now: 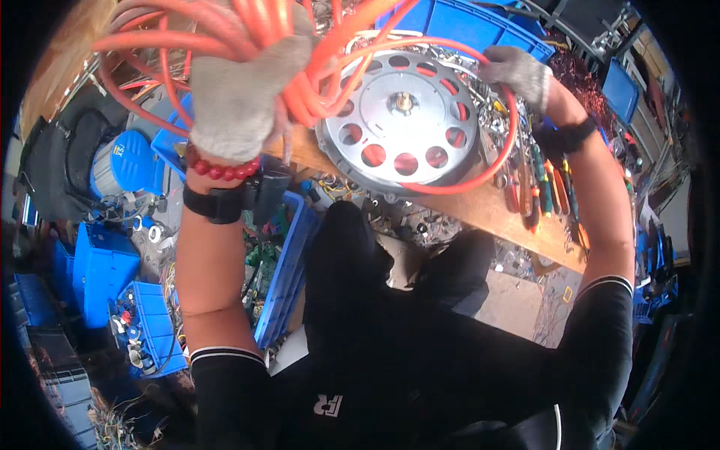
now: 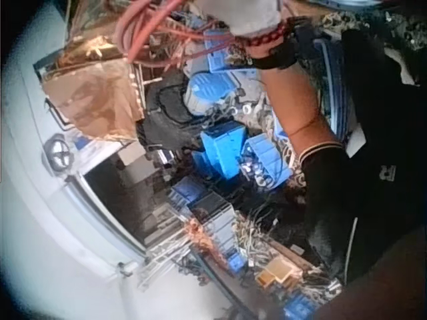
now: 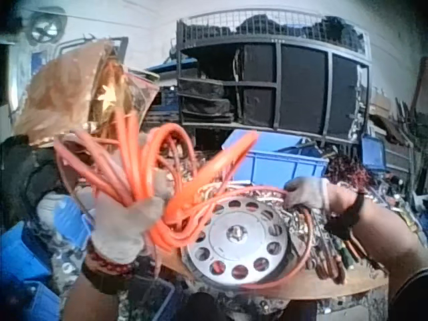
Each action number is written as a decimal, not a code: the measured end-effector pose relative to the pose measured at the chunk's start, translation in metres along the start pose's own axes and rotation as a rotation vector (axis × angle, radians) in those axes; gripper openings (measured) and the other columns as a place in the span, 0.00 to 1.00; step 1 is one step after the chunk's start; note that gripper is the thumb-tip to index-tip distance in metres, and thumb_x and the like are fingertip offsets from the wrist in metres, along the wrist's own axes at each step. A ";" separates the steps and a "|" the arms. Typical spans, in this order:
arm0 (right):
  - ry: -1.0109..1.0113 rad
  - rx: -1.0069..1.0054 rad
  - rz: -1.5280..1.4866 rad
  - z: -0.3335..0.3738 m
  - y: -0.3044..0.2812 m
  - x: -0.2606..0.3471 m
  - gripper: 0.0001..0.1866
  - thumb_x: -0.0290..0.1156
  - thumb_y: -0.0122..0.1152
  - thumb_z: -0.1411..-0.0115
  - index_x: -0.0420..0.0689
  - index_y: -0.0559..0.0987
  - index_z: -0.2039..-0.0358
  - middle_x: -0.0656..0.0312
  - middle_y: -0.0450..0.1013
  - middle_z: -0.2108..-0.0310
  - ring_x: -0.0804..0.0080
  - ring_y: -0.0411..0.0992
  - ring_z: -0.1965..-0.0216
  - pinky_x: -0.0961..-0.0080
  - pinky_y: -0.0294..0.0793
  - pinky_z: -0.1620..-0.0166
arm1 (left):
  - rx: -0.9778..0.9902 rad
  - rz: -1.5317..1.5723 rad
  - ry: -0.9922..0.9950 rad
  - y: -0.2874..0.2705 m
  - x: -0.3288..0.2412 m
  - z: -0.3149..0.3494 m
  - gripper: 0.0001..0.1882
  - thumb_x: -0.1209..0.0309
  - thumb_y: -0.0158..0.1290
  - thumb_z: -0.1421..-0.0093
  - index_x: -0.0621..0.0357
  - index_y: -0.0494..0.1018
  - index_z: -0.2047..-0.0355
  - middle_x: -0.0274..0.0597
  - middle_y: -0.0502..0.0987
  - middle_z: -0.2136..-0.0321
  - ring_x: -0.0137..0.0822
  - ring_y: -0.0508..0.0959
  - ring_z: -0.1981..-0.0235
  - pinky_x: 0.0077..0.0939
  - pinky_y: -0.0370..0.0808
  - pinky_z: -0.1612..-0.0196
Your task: Disassembling a large industrial motor housing and sorting components.
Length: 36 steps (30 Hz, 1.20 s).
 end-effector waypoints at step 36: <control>-0.120 -0.439 0.034 0.082 0.037 0.068 0.16 0.43 0.59 0.36 0.47 0.81 0.55 0.53 0.80 0.64 0.55 0.79 0.60 0.66 0.77 0.56 | -0.002 0.202 0.267 0.001 -0.032 0.026 0.11 0.78 0.61 0.41 0.66 0.79 0.58 0.43 0.82 0.65 0.30 0.83 0.65 0.24 0.80 0.64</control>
Point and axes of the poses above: each hand's wrist, its own z-axis away from the middle knuckle, its own y-axis out of the palm, x = y × z, the point moved 5 cm from there along -z, towards the middle knuckle
